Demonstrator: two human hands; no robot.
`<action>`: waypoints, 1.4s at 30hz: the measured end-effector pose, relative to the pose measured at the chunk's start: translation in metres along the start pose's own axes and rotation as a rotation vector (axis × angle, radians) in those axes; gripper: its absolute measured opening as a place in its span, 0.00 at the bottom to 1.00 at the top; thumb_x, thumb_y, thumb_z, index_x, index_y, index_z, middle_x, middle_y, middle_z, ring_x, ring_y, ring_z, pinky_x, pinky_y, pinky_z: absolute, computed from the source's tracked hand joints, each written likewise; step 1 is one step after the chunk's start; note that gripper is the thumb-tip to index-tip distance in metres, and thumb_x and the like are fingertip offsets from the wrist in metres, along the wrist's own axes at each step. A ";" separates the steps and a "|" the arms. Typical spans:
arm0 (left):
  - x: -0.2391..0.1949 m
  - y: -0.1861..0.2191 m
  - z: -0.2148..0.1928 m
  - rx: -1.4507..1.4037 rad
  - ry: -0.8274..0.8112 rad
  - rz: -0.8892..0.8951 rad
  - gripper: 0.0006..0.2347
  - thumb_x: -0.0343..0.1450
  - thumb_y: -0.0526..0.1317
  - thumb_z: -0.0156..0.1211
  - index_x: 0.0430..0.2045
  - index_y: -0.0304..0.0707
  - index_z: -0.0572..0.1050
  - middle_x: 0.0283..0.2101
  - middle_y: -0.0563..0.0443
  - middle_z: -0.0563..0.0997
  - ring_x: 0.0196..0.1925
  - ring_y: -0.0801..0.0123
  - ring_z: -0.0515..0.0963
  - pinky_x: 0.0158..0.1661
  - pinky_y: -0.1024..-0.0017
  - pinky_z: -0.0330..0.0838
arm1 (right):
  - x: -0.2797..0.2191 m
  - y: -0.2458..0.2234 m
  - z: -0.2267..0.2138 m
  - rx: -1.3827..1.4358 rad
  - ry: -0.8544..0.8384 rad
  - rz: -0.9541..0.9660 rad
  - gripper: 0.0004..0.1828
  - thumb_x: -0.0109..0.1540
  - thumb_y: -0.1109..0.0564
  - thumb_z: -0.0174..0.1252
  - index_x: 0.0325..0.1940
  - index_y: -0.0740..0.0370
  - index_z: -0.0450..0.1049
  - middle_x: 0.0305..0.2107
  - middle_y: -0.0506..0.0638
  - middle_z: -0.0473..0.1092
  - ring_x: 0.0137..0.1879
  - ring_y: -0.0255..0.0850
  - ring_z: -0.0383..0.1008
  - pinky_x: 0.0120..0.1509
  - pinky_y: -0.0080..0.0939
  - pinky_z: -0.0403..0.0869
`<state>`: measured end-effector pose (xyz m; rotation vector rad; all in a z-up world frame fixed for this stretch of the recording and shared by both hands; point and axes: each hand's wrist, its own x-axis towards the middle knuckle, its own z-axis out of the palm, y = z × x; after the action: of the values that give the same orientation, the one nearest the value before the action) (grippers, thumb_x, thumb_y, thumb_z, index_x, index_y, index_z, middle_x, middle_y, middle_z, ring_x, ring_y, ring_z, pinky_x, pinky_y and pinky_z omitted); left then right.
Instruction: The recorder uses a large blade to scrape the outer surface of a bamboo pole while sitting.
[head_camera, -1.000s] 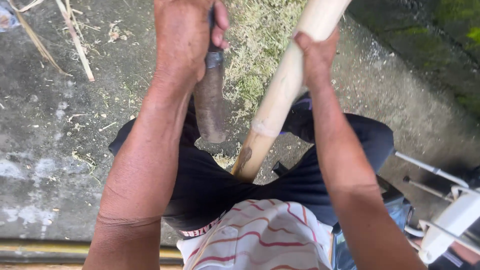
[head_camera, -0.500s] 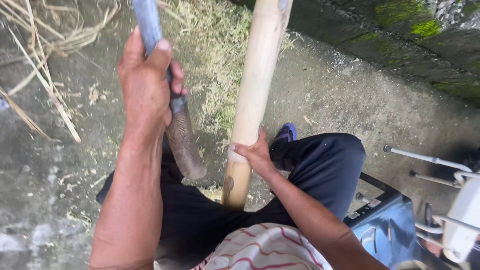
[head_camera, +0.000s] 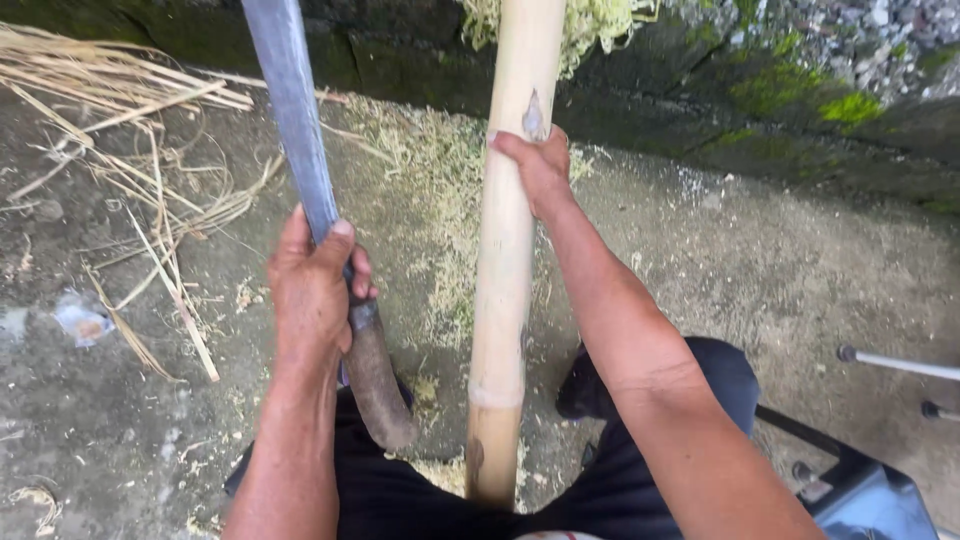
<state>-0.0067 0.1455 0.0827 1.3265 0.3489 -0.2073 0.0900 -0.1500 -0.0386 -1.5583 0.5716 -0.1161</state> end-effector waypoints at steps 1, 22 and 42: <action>0.000 0.000 0.000 0.019 -0.006 -0.015 0.00 0.77 0.34 0.53 0.37 0.40 0.71 0.19 0.55 0.74 0.14 0.77 0.69 0.16 0.77 0.68 | 0.006 -0.011 0.004 -0.037 0.053 0.009 0.39 0.50 0.53 0.73 0.59 0.72 0.64 0.40 0.63 0.77 0.38 0.49 0.82 0.42 0.48 0.84; 0.021 -0.020 0.027 -0.016 -0.091 -0.160 0.05 0.75 0.33 0.54 0.42 0.39 0.72 0.18 0.56 0.72 0.14 0.78 0.66 0.17 0.77 0.67 | -0.013 0.065 -0.054 0.409 -0.424 0.219 0.51 0.52 0.34 0.72 0.69 0.65 0.64 0.56 0.61 0.73 0.65 0.51 0.73 0.70 0.51 0.74; 0.054 -0.037 0.069 0.095 -0.031 -0.319 0.04 0.73 0.32 0.55 0.39 0.39 0.72 0.19 0.55 0.71 0.14 0.78 0.66 0.18 0.77 0.67 | -0.064 -0.026 -0.014 -0.442 -0.132 0.337 0.51 0.50 0.49 0.72 0.70 0.63 0.52 0.48 0.59 0.75 0.43 0.46 0.84 0.38 0.42 0.81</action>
<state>0.0403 0.0723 0.0432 1.3546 0.5288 -0.5162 0.0358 -0.1370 0.0051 -1.8518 0.7822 0.3901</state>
